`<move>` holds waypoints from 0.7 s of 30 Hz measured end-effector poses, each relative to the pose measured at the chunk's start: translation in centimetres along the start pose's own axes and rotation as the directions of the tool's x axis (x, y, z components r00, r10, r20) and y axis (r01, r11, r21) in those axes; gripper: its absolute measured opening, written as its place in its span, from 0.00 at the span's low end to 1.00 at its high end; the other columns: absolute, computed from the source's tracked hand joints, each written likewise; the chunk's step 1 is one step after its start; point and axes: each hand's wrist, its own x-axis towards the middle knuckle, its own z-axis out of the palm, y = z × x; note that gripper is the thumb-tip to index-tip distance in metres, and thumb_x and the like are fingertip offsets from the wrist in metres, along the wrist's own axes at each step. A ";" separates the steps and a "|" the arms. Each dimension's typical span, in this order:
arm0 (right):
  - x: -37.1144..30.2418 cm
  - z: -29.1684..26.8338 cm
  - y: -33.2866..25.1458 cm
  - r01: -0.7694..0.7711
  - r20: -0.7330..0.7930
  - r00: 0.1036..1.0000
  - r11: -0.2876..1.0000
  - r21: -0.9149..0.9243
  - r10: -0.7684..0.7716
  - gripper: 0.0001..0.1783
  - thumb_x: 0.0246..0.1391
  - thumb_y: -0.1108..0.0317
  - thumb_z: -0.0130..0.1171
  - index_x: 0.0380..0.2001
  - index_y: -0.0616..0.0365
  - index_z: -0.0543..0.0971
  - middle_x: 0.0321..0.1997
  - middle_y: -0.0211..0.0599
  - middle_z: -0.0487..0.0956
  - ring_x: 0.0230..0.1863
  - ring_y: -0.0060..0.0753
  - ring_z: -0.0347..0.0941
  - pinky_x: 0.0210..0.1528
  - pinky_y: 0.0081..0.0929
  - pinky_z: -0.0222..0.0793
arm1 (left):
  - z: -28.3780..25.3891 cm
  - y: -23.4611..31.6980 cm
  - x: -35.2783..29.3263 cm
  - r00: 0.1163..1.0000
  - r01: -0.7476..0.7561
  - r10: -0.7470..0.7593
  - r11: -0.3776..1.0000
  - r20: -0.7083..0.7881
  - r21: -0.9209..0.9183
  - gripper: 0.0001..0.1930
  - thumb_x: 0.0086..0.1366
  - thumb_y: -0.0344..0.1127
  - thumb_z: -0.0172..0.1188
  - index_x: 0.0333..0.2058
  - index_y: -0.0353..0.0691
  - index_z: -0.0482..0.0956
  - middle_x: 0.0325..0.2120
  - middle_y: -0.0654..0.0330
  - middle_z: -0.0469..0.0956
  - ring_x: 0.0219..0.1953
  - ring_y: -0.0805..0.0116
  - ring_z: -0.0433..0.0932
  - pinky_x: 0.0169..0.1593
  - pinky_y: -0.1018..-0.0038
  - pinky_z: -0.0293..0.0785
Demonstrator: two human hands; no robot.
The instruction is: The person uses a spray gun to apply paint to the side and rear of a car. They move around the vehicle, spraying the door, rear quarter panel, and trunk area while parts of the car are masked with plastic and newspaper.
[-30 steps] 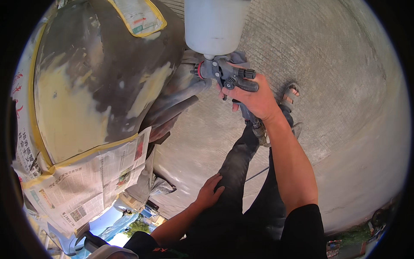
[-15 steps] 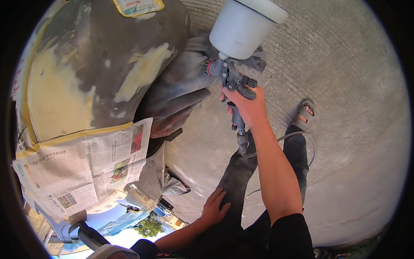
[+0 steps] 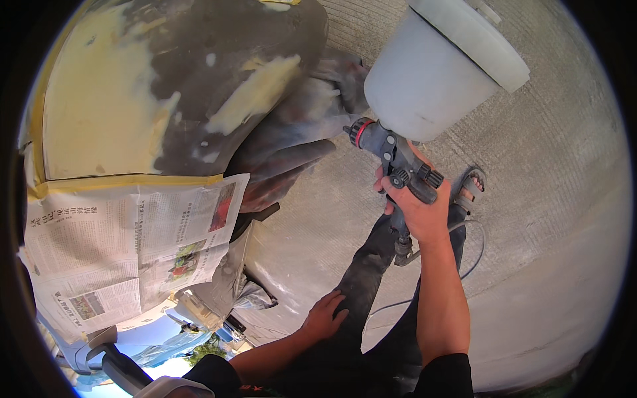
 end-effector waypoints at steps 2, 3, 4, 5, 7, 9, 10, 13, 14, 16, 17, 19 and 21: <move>-2.7 1.1 -1.6 -0.027 0.090 0.995 0.999 -0.042 0.030 0.22 0.50 0.77 0.66 0.51 0.69 0.77 0.37 0.40 0.84 0.33 0.27 0.80 0.24 0.20 0.74 | 0.2 0.0 -0.1 1.000 -0.007 0.007 1.000 -0.007 -0.010 0.24 0.65 0.45 0.62 0.56 0.37 0.74 0.59 0.46 0.72 0.61 0.47 0.70 0.63 0.58 0.68; -4.0 1.5 -2.4 -0.024 0.134 0.990 0.999 -0.049 0.030 0.20 0.48 0.78 0.67 0.47 0.69 0.78 0.36 0.40 0.84 0.33 0.27 0.81 0.24 0.20 0.74 | 0.3 0.0 -0.2 1.000 -0.009 0.009 1.000 -0.008 -0.007 0.24 0.66 0.45 0.61 0.56 0.38 0.74 0.59 0.46 0.72 0.61 0.47 0.70 0.63 0.58 0.68; -5.2 1.8 -3.2 -0.020 0.179 0.983 0.998 -0.055 0.029 0.18 0.47 0.78 0.68 0.43 0.69 0.79 0.36 0.41 0.84 0.32 0.27 0.81 0.25 0.19 0.75 | 0.4 0.0 -0.3 1.000 -0.014 0.014 1.000 -0.016 -0.014 0.24 0.66 0.45 0.61 0.56 0.38 0.75 0.59 0.46 0.72 0.61 0.47 0.71 0.63 0.58 0.68; -5.8 2.0 -4.0 0.032 0.290 0.957 0.989 -0.146 0.012 0.17 0.46 0.79 0.69 0.41 0.69 0.80 0.35 0.42 0.85 0.31 0.28 0.81 0.25 0.18 0.75 | 0.5 0.0 -0.4 1.000 -0.010 0.010 1.000 -0.020 -0.018 0.24 0.66 0.44 0.62 0.56 0.38 0.75 0.59 0.47 0.72 0.60 0.47 0.71 0.63 0.59 0.68; -7.4 2.8 -5.0 0.121 0.273 0.958 0.988 -0.099 -0.089 0.15 0.45 0.78 0.70 0.39 0.69 0.81 0.34 0.43 0.84 0.31 0.29 0.82 0.26 0.19 0.75 | 0.8 0.1 -0.6 1.000 -0.014 0.012 0.999 -0.028 -0.038 0.23 0.66 0.44 0.62 0.55 0.38 0.75 0.59 0.47 0.72 0.60 0.46 0.72 0.63 0.59 0.68; -7.2 2.9 -5.9 0.199 0.263 0.951 0.972 -0.124 -0.161 0.16 0.46 0.78 0.70 0.39 0.69 0.80 0.34 0.43 0.84 0.31 0.29 0.82 0.25 0.19 0.75 | 1.0 0.1 -0.7 0.999 -0.016 0.014 0.998 -0.036 -0.062 0.23 0.66 0.45 0.61 0.55 0.38 0.75 0.59 0.46 0.72 0.60 0.46 0.72 0.63 0.59 0.69; -6.6 2.8 -6.3 0.126 0.258 0.960 0.990 -0.061 -0.106 0.17 0.46 0.78 0.70 0.41 0.69 0.80 0.34 0.42 0.84 0.32 0.29 0.82 0.24 0.20 0.75 | 1.2 0.0 -0.8 0.999 -0.025 0.022 0.997 -0.048 -0.076 0.23 0.66 0.45 0.61 0.55 0.38 0.75 0.58 0.46 0.72 0.60 0.46 0.72 0.62 0.59 0.69; -3.6 2.5 -7.0 0.104 0.027 0.995 0.978 -0.180 -0.101 0.14 0.48 0.77 0.58 0.41 0.67 0.77 0.28 0.42 0.80 0.25 0.27 0.76 0.21 0.22 0.72 | 1.7 -0.1 -1.0 0.998 -0.032 0.026 0.995 -0.063 -0.098 0.23 0.66 0.45 0.61 0.55 0.38 0.75 0.58 0.46 0.73 0.59 0.46 0.72 0.62 0.59 0.69; -2.3 2.6 -6.9 0.178 0.018 0.984 0.974 -0.137 -0.177 0.12 0.51 0.74 0.59 0.40 0.67 0.78 0.28 0.40 0.80 0.24 0.26 0.75 0.20 0.21 0.72 | 1.9 -0.1 -1.0 0.997 -0.035 0.028 0.994 -0.067 -0.105 0.23 0.66 0.45 0.61 0.54 0.38 0.75 0.57 0.46 0.73 0.59 0.46 0.72 0.62 0.59 0.69; 0.3 2.4 -7.0 0.160 -0.059 0.983 0.965 -0.206 -0.175 0.12 0.54 0.70 0.60 0.39 0.66 0.79 0.29 0.39 0.81 0.24 0.25 0.75 0.20 0.22 0.71 | 2.3 -0.1 -1.2 0.997 -0.036 0.027 0.993 -0.077 -0.114 0.23 0.66 0.45 0.60 0.54 0.38 0.75 0.57 0.46 0.74 0.59 0.46 0.72 0.62 0.59 0.69; 1.2 2.2 -7.2 0.107 -0.128 0.982 0.967 -0.233 -0.139 0.12 0.56 0.68 0.61 0.39 0.66 0.79 0.30 0.39 0.81 0.23 0.24 0.75 0.20 0.22 0.71 | 2.5 -0.1 -1.3 0.996 -0.036 0.027 0.993 -0.082 -0.115 0.23 0.66 0.45 0.60 0.54 0.38 0.75 0.57 0.46 0.74 0.59 0.46 0.72 0.62 0.59 0.69; 2.0 2.3 -7.8 0.107 -0.109 0.983 0.941 -0.322 -0.149 0.12 0.57 0.67 0.61 0.39 0.65 0.80 0.31 0.39 0.81 0.26 0.24 0.76 0.20 0.21 0.71 | 2.8 0.0 -1.5 0.995 -0.037 0.026 0.992 -0.094 -0.119 0.22 0.66 0.45 0.60 0.54 0.38 0.76 0.56 0.46 0.74 0.59 0.46 0.72 0.62 0.59 0.69; 1.4 2.9 -8.9 0.015 -0.166 0.983 0.927 -0.374 -0.084 0.12 0.56 0.68 0.61 0.40 0.65 0.80 0.32 0.39 0.81 0.29 0.25 0.77 0.19 0.22 0.71 | 3.0 0.1 -1.7 0.996 -0.024 0.014 0.992 -0.086 -0.120 0.22 0.66 0.45 0.60 0.54 0.38 0.76 0.57 0.46 0.74 0.59 0.46 0.72 0.62 0.59 0.69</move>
